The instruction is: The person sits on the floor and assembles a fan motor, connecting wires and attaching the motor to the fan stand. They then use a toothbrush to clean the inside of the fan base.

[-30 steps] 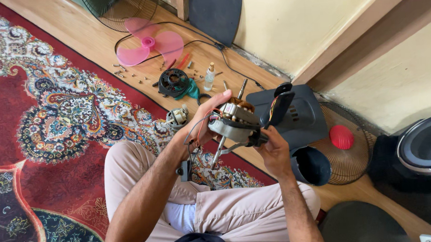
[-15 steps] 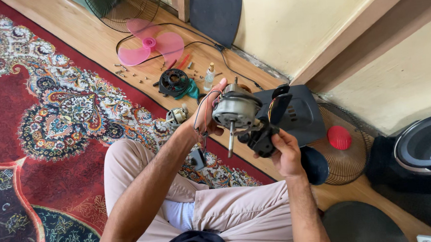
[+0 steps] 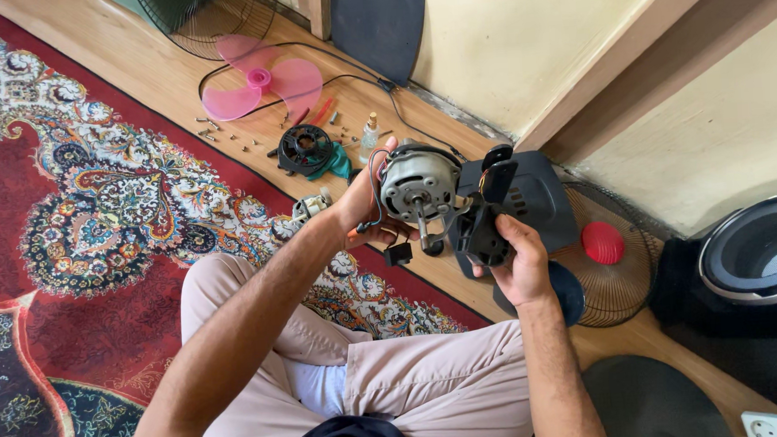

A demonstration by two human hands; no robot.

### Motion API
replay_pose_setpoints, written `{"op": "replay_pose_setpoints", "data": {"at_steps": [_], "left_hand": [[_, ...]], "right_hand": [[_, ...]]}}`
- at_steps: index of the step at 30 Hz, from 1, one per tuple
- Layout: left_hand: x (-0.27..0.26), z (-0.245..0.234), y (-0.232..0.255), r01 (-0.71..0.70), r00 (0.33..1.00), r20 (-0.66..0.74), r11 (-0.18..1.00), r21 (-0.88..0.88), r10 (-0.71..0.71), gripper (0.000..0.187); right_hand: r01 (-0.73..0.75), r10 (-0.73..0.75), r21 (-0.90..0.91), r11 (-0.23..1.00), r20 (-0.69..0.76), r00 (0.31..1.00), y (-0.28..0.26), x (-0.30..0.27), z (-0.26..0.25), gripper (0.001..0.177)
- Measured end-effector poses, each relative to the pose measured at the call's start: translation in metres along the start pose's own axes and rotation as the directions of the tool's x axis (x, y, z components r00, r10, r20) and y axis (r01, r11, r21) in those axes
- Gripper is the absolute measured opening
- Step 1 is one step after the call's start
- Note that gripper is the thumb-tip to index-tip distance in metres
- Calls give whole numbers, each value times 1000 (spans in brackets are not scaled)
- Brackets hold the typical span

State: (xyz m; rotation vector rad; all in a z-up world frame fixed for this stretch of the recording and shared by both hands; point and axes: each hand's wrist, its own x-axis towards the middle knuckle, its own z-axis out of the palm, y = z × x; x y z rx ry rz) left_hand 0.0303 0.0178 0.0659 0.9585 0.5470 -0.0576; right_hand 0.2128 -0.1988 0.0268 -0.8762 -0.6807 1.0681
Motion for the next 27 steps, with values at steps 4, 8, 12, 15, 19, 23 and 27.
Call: {"op": "replay_pose_setpoints", "data": {"at_steps": [4, 8, 12, 15, 19, 23, 27], "left_hand": [[-6, -7, 10, -115, 993, -33, 993, -11, 115, 85], [-13, -18, 22, -136, 990, 33, 991, -8, 136, 75], [-6, -38, 30, 29, 999, -28, 1000, 0, -29, 78], [13, -50, 17, 10, 998, -55, 986, 166, -1, 66], [36, -69, -7, -18, 991, -133, 999, 42, 24, 58], [49, -86, -23, -186, 982, -42, 981, -58, 184, 56], [52, -94, -25, -291, 954, -91, 955, -66, 284, 70]], "right_hand": [[18, -17, -97, 995, 15, 1000, -1, 0, 10, 40], [28, -34, -227, 973, -21, 999, 16, 7, 13, 35], [43, -95, -456, 889, -91, 991, 40, 13, 5, 28], [102, -158, -538, 837, -59, 986, 56, 19, -1, 25], [107, -160, -545, 832, -51, 986, 70, 26, -6, 24], [118, -171, -628, 769, -24, 985, 78, 35, -17, 23], [92, -142, -612, 785, -34, 989, 85, 46, -28, 29]]}}
